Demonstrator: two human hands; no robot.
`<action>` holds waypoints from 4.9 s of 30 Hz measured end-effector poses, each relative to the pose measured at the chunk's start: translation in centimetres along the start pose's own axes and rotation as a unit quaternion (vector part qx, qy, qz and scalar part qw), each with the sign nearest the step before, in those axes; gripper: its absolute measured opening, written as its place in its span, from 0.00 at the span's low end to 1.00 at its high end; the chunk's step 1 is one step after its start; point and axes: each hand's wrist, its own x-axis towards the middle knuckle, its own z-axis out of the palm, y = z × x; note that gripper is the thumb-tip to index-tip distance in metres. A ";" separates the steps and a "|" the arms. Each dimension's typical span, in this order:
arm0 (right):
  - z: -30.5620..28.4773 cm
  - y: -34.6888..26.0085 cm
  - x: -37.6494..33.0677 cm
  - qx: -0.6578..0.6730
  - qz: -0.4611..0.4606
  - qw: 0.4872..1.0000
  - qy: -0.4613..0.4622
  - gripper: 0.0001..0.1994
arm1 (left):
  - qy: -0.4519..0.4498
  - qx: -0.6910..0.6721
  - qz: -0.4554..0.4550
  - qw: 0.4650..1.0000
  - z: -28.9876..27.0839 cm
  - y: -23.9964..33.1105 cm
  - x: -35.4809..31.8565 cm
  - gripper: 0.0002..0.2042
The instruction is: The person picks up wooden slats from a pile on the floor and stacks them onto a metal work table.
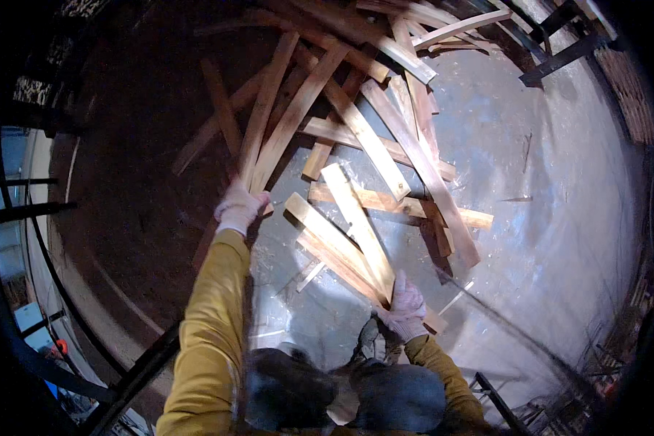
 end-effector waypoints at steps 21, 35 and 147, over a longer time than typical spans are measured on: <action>-3.2 -0.4 0.8 0.129 0.134 0.968 -0.171 0.43 | -0.300 -0.577 -0.132 0.748 8.7 -2.7 -17.9 0.22; -12.2 0.5 0.3 0.462 -0.016 0.872 -0.162 0.51 | -0.424 -0.809 -0.043 0.404 3.7 7.0 -20.1 0.12; -52.1 -52.9 -2.0 0.510 -0.348 0.666 -0.418 0.43 | 0.059 -0.766 0.045 0.639 -59.2 0.2 -33.8 0.24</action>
